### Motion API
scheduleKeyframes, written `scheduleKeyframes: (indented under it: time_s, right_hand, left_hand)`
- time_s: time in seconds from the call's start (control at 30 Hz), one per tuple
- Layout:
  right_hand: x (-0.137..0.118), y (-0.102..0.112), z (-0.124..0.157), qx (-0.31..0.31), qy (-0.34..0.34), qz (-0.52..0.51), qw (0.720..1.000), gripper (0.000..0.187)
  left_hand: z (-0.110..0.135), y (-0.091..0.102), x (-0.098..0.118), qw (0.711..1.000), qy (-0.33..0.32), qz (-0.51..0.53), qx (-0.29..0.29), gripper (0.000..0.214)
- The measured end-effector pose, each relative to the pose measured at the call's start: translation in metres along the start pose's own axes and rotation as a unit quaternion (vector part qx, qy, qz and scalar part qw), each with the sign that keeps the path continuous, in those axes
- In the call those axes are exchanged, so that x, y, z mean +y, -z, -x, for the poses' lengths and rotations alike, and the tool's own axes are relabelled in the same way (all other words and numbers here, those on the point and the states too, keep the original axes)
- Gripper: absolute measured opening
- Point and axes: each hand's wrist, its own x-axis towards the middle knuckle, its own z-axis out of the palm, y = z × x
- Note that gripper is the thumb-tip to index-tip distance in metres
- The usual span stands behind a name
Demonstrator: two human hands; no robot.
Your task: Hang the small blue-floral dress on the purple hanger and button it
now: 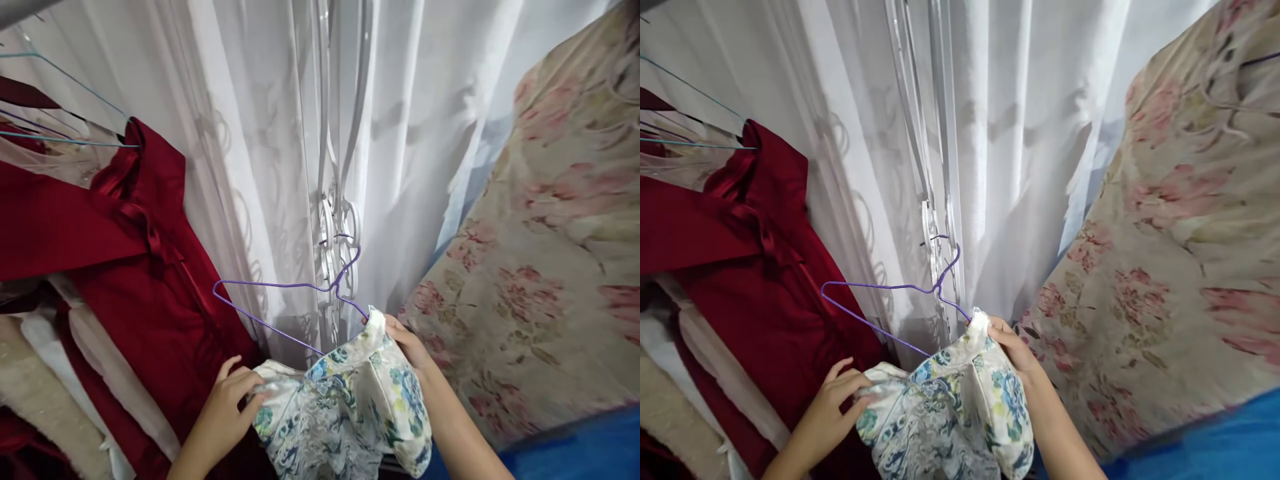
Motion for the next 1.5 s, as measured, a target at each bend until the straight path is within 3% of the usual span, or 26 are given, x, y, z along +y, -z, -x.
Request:
scheduleKeyframes:
  time_s: [0.1, 0.23, 0.37, 0.5, 0.63, 0.77, 0.9, 1.0, 1.1, 1.23, 1.33, 1.43, 1.5]
  right_hand:
    - [-0.014, -0.005, 0.016, -0.014, -0.034, -0.014, 0.999, 0.026]
    - [-0.030, -0.014, 0.038, -0.051, -0.064, -0.066, 0.994, 0.021]
    - [-0.038, -0.023, 0.043, -0.077, -0.062, -0.129, 0.987, 0.019]
    - [-0.040, -0.028, 0.045, -0.075, -0.054, -0.132, 0.987, 0.018]
    - [-0.040, -0.030, 0.052, -0.074, -0.049, -0.119, 0.989, 0.020]
    - [-0.047, -0.029, 0.062, -0.070, -0.049, -0.076, 0.993, 0.028]
    - [-0.058, -0.024, 0.077, -0.052, 0.007, -0.040, 0.998, 0.055]
    - [-0.064, -0.016, 0.096, -0.053, 0.047, -0.047, 0.996, 0.080]
    - [-0.067, -0.005, 0.114, -0.023, 0.071, -0.062, 0.995, 0.080]
    - [-0.066, 0.002, 0.120, 0.081, 0.088, -0.050, 0.992, 0.061]
    - [-0.058, -0.002, 0.113, 0.142, 0.083, -0.030, 0.986, 0.043]
    - [-0.040, -0.008, 0.104, 0.177, 0.109, -0.023, 0.978, 0.022]
    - [-0.027, -0.011, 0.101, 0.198, 0.124, -0.030, 0.972, 0.021]
  left_hand:
    - [-0.014, 0.014, -0.030, 0.998, 0.018, -0.062, 0.004, 0.019]
    - [-0.050, 0.029, -0.054, 0.992, -0.003, -0.092, 0.083, 0.025]
    - [-0.090, 0.023, -0.055, 0.979, 0.023, -0.047, 0.199, 0.031]
    - [-0.112, 0.017, -0.043, 0.965, 0.037, 0.040, 0.256, 0.060]
    - [-0.111, 0.024, -0.033, 0.974, 0.049, 0.032, 0.220, 0.055]
    - [-0.098, 0.034, -0.038, 0.977, 0.041, 0.014, 0.209, 0.043]
    - [-0.086, 0.035, -0.052, 0.977, -0.031, 0.023, 0.210, 0.036]
    - [-0.078, 0.028, -0.060, 0.979, -0.095, 0.052, 0.172, 0.031]
    - [-0.073, 0.030, -0.059, 0.978, -0.128, 0.104, 0.125, 0.028]
    - [-0.084, 0.058, -0.044, 0.971, -0.167, 0.165, 0.051, 0.029]
    - [-0.104, 0.081, -0.016, 0.967, -0.177, 0.177, 0.041, 0.029]
    - [-0.119, 0.083, 0.028, 0.965, -0.199, 0.159, 0.065, 0.033]
    - [-0.122, 0.073, 0.059, 0.959, -0.221, 0.153, 0.093, 0.034]
